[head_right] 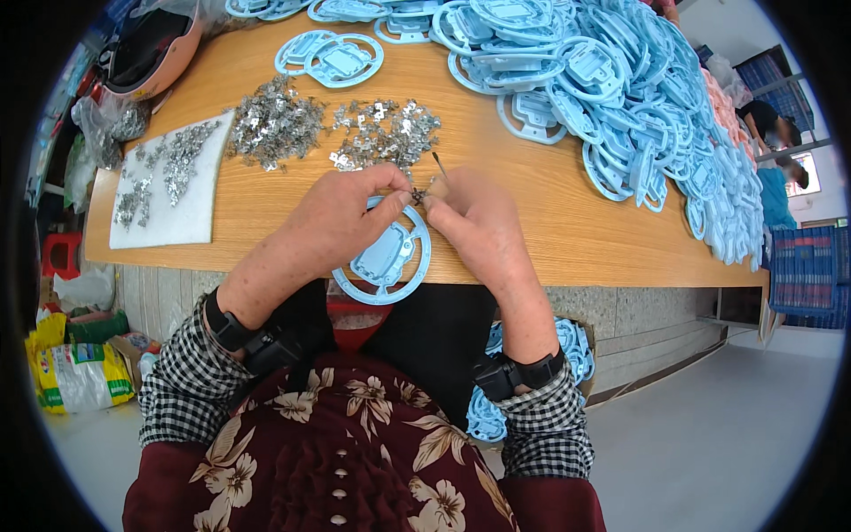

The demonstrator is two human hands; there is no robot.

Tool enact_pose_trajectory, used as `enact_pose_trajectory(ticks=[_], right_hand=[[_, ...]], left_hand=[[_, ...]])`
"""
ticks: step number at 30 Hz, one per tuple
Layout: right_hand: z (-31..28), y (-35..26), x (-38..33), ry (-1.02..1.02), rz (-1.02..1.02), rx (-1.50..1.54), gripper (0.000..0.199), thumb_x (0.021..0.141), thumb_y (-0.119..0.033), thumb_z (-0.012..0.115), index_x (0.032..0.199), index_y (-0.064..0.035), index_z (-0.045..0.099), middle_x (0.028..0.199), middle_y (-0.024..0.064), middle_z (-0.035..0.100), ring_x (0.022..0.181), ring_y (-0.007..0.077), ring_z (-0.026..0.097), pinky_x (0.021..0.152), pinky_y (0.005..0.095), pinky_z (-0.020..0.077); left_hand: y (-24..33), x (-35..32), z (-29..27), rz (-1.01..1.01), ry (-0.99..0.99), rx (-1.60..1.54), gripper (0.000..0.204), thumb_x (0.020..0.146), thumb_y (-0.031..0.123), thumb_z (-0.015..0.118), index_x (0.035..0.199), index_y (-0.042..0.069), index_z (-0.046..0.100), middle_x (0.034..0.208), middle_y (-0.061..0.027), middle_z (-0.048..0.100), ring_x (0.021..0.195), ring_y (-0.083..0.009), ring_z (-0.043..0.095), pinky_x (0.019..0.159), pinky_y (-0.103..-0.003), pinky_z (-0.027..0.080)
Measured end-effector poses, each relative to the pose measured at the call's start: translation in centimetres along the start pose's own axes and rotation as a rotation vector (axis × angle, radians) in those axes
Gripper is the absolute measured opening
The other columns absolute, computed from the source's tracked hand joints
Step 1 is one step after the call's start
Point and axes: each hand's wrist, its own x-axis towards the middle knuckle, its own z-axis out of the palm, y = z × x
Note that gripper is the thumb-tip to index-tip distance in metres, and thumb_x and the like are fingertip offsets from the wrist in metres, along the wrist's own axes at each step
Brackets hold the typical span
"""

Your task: Manually assemble small metal components onto a blue circular plastic base.

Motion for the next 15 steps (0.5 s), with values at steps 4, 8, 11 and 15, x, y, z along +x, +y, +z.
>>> enact_pose_trajectory(ticks=[4, 8, 11, 15], right_hand=[[0.1, 0.1, 0.1, 0.007, 0.032, 0.066, 0.019, 0.084, -0.012, 0.069, 0.095, 0.0005, 0.061, 0.081, 0.0031, 0.061, 0.078, 0.0119, 0.058, 0.070, 0.0305, 0.0473], [0.1, 0.0, 0.4, -0.019, 0.033, 0.148, 0.027, 0.084, -0.011, 0.070, 0.104, 0.0011, 0.058, 0.083, 0.0044, 0.062, 0.080, 0.0128, 0.059, 0.072, 0.0302, 0.0483], [-0.2, 0.0, 0.3, 0.006, 0.065, 0.141, 0.031, 0.084, -0.011, 0.070, 0.108, 0.0014, 0.056, 0.086, 0.0058, 0.063, 0.082, 0.0134, 0.060, 0.073, 0.0303, 0.0485], [0.2, 0.5, 0.2, 0.049, 0.040, 0.198, 0.032, 0.085, -0.013, 0.071, 0.109, 0.0015, 0.056, 0.094, 0.0085, 0.065, 0.087, 0.0147, 0.061, 0.076, 0.0303, 0.0487]], left_hand=[[-0.6, 0.3, 0.4, 0.017, 0.027, 0.026, 0.021, 0.096, 0.024, 0.059, 0.103, 0.006, 0.067, 0.085, -0.0170, 0.069, 0.076, -0.0323, 0.066, 0.070, -0.039, 0.051], [-0.7, 0.5, 0.4, 0.009, 0.035, 0.019, 0.021, 0.096, 0.024, 0.060, 0.102, 0.005, 0.067, 0.084, -0.0156, 0.069, 0.076, -0.0300, 0.066, 0.071, -0.038, 0.052], [-0.7, 0.7, 0.4, -0.004, 0.018, -0.001, 0.021, 0.096, 0.024, 0.060, 0.102, 0.005, 0.066, 0.084, -0.0142, 0.069, 0.075, -0.0270, 0.066, 0.071, -0.037, 0.052], [-1.0, 0.6, 0.3, -0.001, 0.006, -0.011, 0.021, 0.096, 0.023, 0.061, 0.103, 0.004, 0.066, 0.084, -0.0132, 0.069, 0.076, -0.0250, 0.066, 0.072, -0.036, 0.052]])
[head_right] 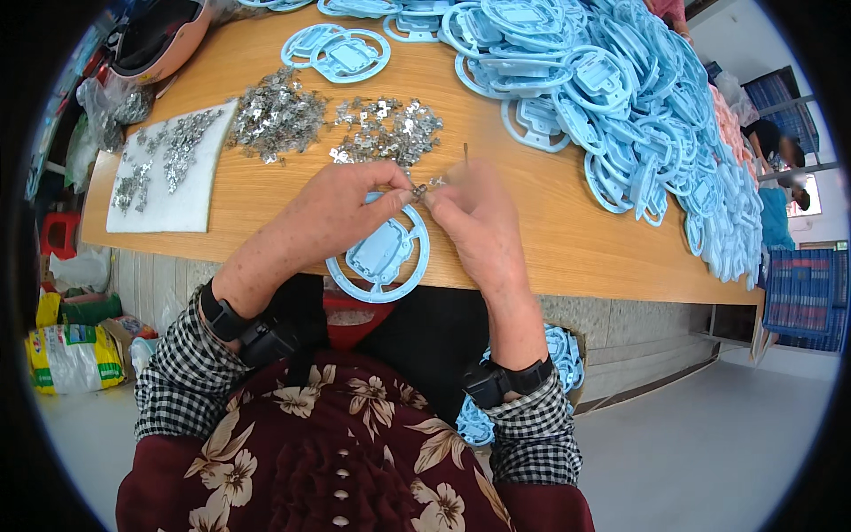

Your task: Manually assemble small metal components onto a blue circular plastic base.

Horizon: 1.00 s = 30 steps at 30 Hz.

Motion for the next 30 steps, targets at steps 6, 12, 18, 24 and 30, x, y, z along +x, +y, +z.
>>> enact_pose_trajectory(ticks=[6, 12, 18, 24, 30], right_hand=[[0.3, 0.0, -0.3, 0.049, -0.026, 0.037, 0.032, 0.087, -0.014, 0.072, 0.110, 0.0013, 0.055, 0.098, 0.0093, 0.064, 0.092, 0.0158, 0.061, 0.081, 0.0308, 0.0492], [0.3, 0.0, -0.4, 0.080, -0.040, 0.051, 0.028, 0.088, -0.009, 0.073, 0.108, -0.0018, 0.055, 0.091, 0.0043, 0.064, 0.081, 0.0095, 0.057, 0.071, 0.0246, 0.0454], [0.3, 0.2, -0.6, 0.105, -0.071, 0.047, 0.032, 0.088, -0.012, 0.074, 0.109, 0.0022, 0.056, 0.098, 0.0105, 0.066, 0.091, 0.0164, 0.063, 0.081, 0.0306, 0.0502], [1.5, 1.1, -2.5, 0.167, -0.294, -0.040, 0.023, 0.087, -0.005, 0.075, 0.102, -0.0024, 0.058, 0.083, 0.0039, 0.067, 0.072, 0.0077, 0.061, 0.066, 0.0234, 0.0495], [2.1, 0.4, -3.3, 0.242, -0.493, -0.335, 0.020, 0.083, -0.009, 0.080, 0.093, -0.0028, 0.065, 0.071, 0.0059, 0.069, 0.065, 0.0103, 0.066, 0.058, 0.0285, 0.0514]], left_hand=[[-0.3, 0.0, 0.0, -0.034, 0.011, -0.041, 0.022, 0.096, 0.023, 0.061, 0.104, 0.004, 0.066, 0.086, -0.0135, 0.070, 0.079, -0.0244, 0.067, 0.074, -0.036, 0.052], [-0.3, 0.1, -0.4, -0.098, 0.065, 0.006, 0.023, 0.097, 0.024, 0.060, 0.103, 0.003, 0.066, 0.087, -0.0135, 0.070, 0.081, -0.0246, 0.067, 0.073, -0.036, 0.052], [0.1, -0.9, -1.4, -0.117, 0.089, -0.015, 0.029, 0.100, 0.029, 0.058, 0.103, 0.002, 0.065, 0.085, -0.0102, 0.069, 0.077, -0.0172, 0.064, 0.069, -0.032, 0.051], [0.7, -1.3, -1.1, -0.205, -0.169, -0.265, 0.033, 0.103, 0.033, 0.054, 0.100, 0.002, 0.065, 0.082, -0.0010, 0.065, 0.073, -0.0073, 0.059, 0.065, -0.026, 0.049], [-0.6, -2.0, -0.2, -0.302, -0.261, -0.580, 0.033, 0.105, 0.033, 0.051, 0.106, 0.003, 0.066, 0.088, 0.0019, 0.065, 0.075, -0.0047, 0.059, 0.066, -0.022, 0.050]])
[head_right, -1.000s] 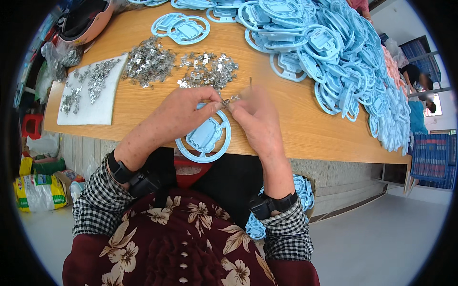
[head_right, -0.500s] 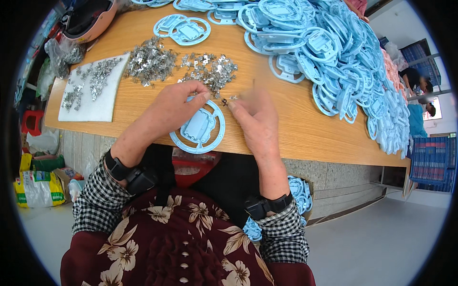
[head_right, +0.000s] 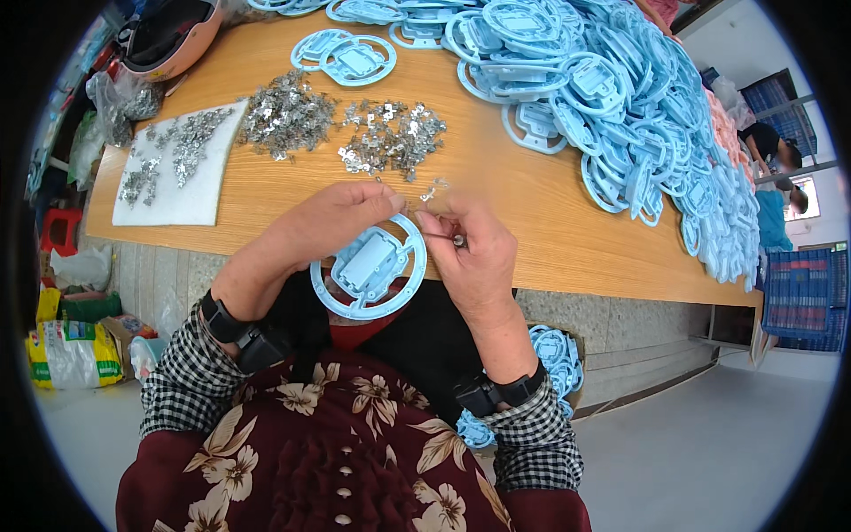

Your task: Manually assemble small metal components onto a blue circular plastic base.

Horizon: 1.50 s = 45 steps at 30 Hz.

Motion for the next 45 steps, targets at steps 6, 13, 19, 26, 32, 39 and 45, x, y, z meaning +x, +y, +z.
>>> enact_pose_trajectory(ticks=[6, 13, 19, 26, 32, 39, 45], right_hand=[[-0.3, -0.8, 0.2, -0.093, 0.159, 0.329, 0.020, 0.086, -0.004, 0.076, 0.101, -0.0007, 0.063, 0.088, 0.0097, 0.074, 0.079, 0.0131, 0.070, 0.069, 0.0269, 0.0550], [-0.8, -1.8, 0.3, -0.195, 0.256, 0.551, 0.027, 0.088, 0.004, 0.071, 0.113, 0.0014, 0.060, 0.099, 0.0120, 0.073, 0.093, 0.0152, 0.070, 0.083, 0.0279, 0.0542], [-1.1, -1.9, 0.6, -0.201, 0.292, 0.500, 0.016, 0.090, -0.004, 0.071, 0.105, 0.0017, 0.066, 0.093, 0.0054, 0.072, 0.084, 0.0095, 0.065, 0.076, 0.0245, 0.0508], [-1.9, -2.7, 1.4, -0.376, 0.494, 0.500, 0.018, 0.096, -0.017, 0.067, 0.100, 0.0004, 0.068, 0.079, -0.0030, 0.062, 0.069, 0.0036, 0.052, 0.062, 0.0214, 0.0415], [-2.1, -2.4, 1.5, -0.503, 0.607, 0.512, 0.023, 0.100, -0.022, 0.059, 0.086, -0.0037, 0.062, 0.070, -0.0067, 0.047, 0.060, 0.0032, 0.037, 0.052, 0.0220, 0.0282], [-2.8, -2.1, 1.2, -0.356, 0.700, 0.609, 0.016, 0.098, -0.021, 0.059, 0.091, -0.0072, 0.060, 0.069, -0.0058, 0.048, 0.059, 0.0033, 0.039, 0.052, 0.0196, 0.0287], [-4.4, -2.1, -0.5, -0.350, 0.643, 0.587, 0.016, 0.098, -0.020, 0.062, 0.105, -0.0060, 0.063, 0.078, -0.0046, 0.056, 0.061, 0.0021, 0.041, 0.053, 0.0182, 0.0304]], left_hand=[[0.4, -0.7, -0.1, -0.029, -0.123, -0.173, 0.028, 0.103, 0.029, 0.052, 0.106, 0.004, 0.065, 0.091, 0.0008, 0.067, 0.074, -0.0048, 0.061, 0.064, -0.021, 0.050], [0.9, -1.9, 0.4, -0.214, -0.192, -0.425, 0.026, 0.098, 0.031, 0.057, 0.105, 0.008, 0.065, 0.087, 0.0012, 0.066, 0.070, -0.0043, 0.061, 0.061, -0.020, 0.049], [0.8, -1.9, 0.5, -0.120, -0.134, -0.453, 0.025, 0.098, 0.034, 0.060, 0.104, 0.010, 0.065, 0.083, 0.0037, 0.064, 0.067, -0.0037, 0.060, 0.059, -0.020, 0.048], [-0.1, -1.6, 0.9, 0.232, 0.085, 0.050, 0.021, 0.102, 0.026, 0.057, 0.104, 0.007, 0.063, 0.083, 0.0051, 0.060, 0.074, -0.0015, 0.053, 0.065, -0.021, 0.047], [0.5, -2.2, 1.2, 0.254, 0.132, 0.180, 0.021, 0.102, 0.024, 0.057, 0.104, 0.004, 0.063, 0.087, 0.0038, 0.062, 0.079, -0.0032, 0.054, 0.070, -0.023, 0.048], [0.5, -1.9, 1.2, 0.339, 0.160, 0.203, 0.022, 0.104, 0.024, 0.054, 0.108, 0.004, 0.061, 0.091, 0.0024, 0.062, 0.083, -0.0038, 0.055, 0.072, -0.023, 0.049], [0.2, -1.6, 0.8, 0.268, 0.242, -0.097, 0.027, 0.107, 0.021, 0.043, 0.125, 0.005, 0.053, 0.106, -0.0012, 0.061, 0.094, -0.0062, 0.057, 0.082, -0.024, 0.049]])
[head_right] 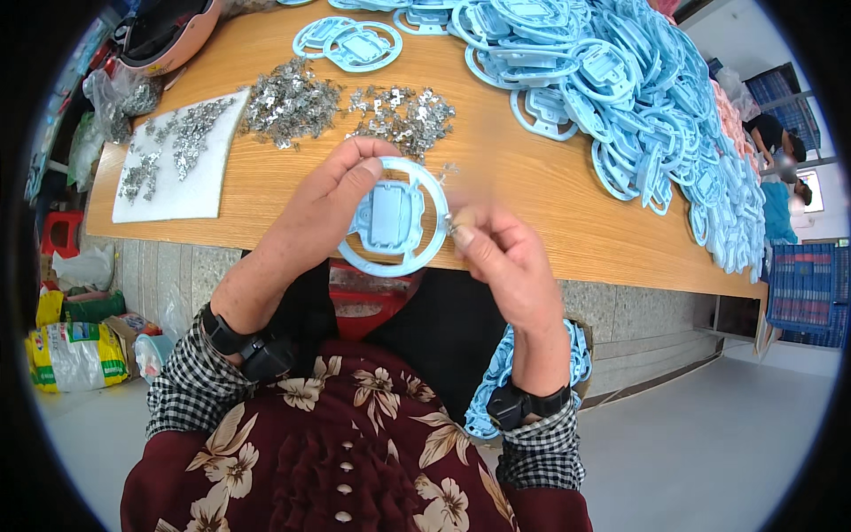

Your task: Manually assemble small metal components onto a blue circular plastic base.

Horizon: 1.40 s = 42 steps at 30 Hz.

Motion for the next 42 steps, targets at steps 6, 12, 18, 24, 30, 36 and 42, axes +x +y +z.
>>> enact_pose_trajectory(ticks=[6, 12, 18, 24, 30, 36, 42], right_hand=[[1.5, 1.5, -1.1, -0.017, -0.020, 0.005, 0.016, 0.098, -0.020, 0.063, 0.105, -0.0049, 0.063, 0.082, -0.0048, 0.059, 0.070, 0.0012, 0.046, 0.060, 0.0183, 0.0363], [0.1, 1.5, -1.0, 0.037, -0.049, -0.048, 0.018, 0.098, -0.021, 0.064, 0.104, -0.0040, 0.064, 0.084, -0.0045, 0.059, 0.072, 0.0020, 0.047, 0.062, 0.0187, 0.0377], [1.0, 1.8, -1.1, 0.047, -0.100, 0.014, 0.016, 0.098, -0.019, 0.064, 0.103, -0.0041, 0.065, 0.084, -0.0043, 0.059, 0.074, 0.0021, 0.048, 0.064, 0.0187, 0.0382], [0.8, 1.4, -1.3, 0.162, -0.077, 0.046, 0.013, 0.098, -0.017, 0.064, 0.101, -0.0047, 0.064, 0.081, -0.0045, 0.059, 0.068, 0.0014, 0.044, 0.059, 0.0179, 0.0350], [1.6, 2.2, -1.3, 0.172, -0.043, 0.186, 0.014, 0.097, -0.020, 0.066, 0.100, -0.0062, 0.065, 0.076, -0.0045, 0.058, 0.058, -0.0001, 0.038, 0.051, 0.0160, 0.0279], [1.7, 1.8, -1.7, 0.163, -0.026, -0.005, 0.013, 0.097, -0.016, 0.065, 0.099, -0.0034, 0.065, 0.079, -0.0044, 0.059, 0.068, 0.0019, 0.046, 0.062, 0.0186, 0.0374], [1.1, 1.6, -1.7, 0.188, -0.100, -0.029, 0.012, 0.096, -0.013, 0.065, 0.097, -0.0016, 0.066, 0.083, -0.0055, 0.057, 0.076, 0.0032, 0.048, 0.071, 0.0208, 0.0402]], left_hand=[[0.6, -0.4, 1.0, 0.051, 0.138, -0.058, 0.031, 0.107, 0.022, 0.042, 0.132, 0.005, 0.050, 0.111, -0.0034, 0.060, 0.101, -0.0084, 0.055, 0.090, -0.026, 0.046], [1.2, -1.2, 1.1, 0.010, 0.075, -0.051, 0.033, 0.107, 0.024, 0.044, 0.135, 0.007, 0.048, 0.114, -0.0016, 0.060, 0.104, -0.0078, 0.053, 0.090, -0.025, 0.045], [0.0, -1.1, 1.4, 0.014, 0.047, -0.168, 0.036, 0.107, 0.023, 0.045, 0.138, 0.004, 0.047, 0.115, -0.0036, 0.061, 0.103, -0.0089, 0.056, 0.089, -0.026, 0.047], [0.5, -1.4, 2.6, -0.058, 0.032, -0.452, 0.040, 0.107, 0.026, 0.047, 0.140, 0.004, 0.045, 0.123, -0.0059, 0.060, 0.111, -0.0116, 0.058, 0.095, -0.029, 0.049], [-0.6, -1.8, 2.9, -0.009, 0.009, -0.535, 0.048, 0.108, 0.029, 0.046, 0.148, 0.005, 0.039, 0.130, -0.0067, 0.057, 0.118, -0.0138, 0.056, 0.102, -0.033, 0.048], [-0.8, -1.6, 2.0, -0.064, -0.028, -0.514, 0.048, 0.109, 0.032, 0.040, 0.146, 0.002, 0.043, 0.127, -0.0073, 0.058, 0.114, -0.0127, 0.058, 0.099, -0.031, 0.049], [-1.1, -1.4, 1.7, -0.070, 0.046, -0.476, 0.048, 0.109, 0.034, 0.042, 0.141, -0.002, 0.046, 0.124, -0.0077, 0.060, 0.111, -0.0109, 0.058, 0.095, -0.027, 0.049]])
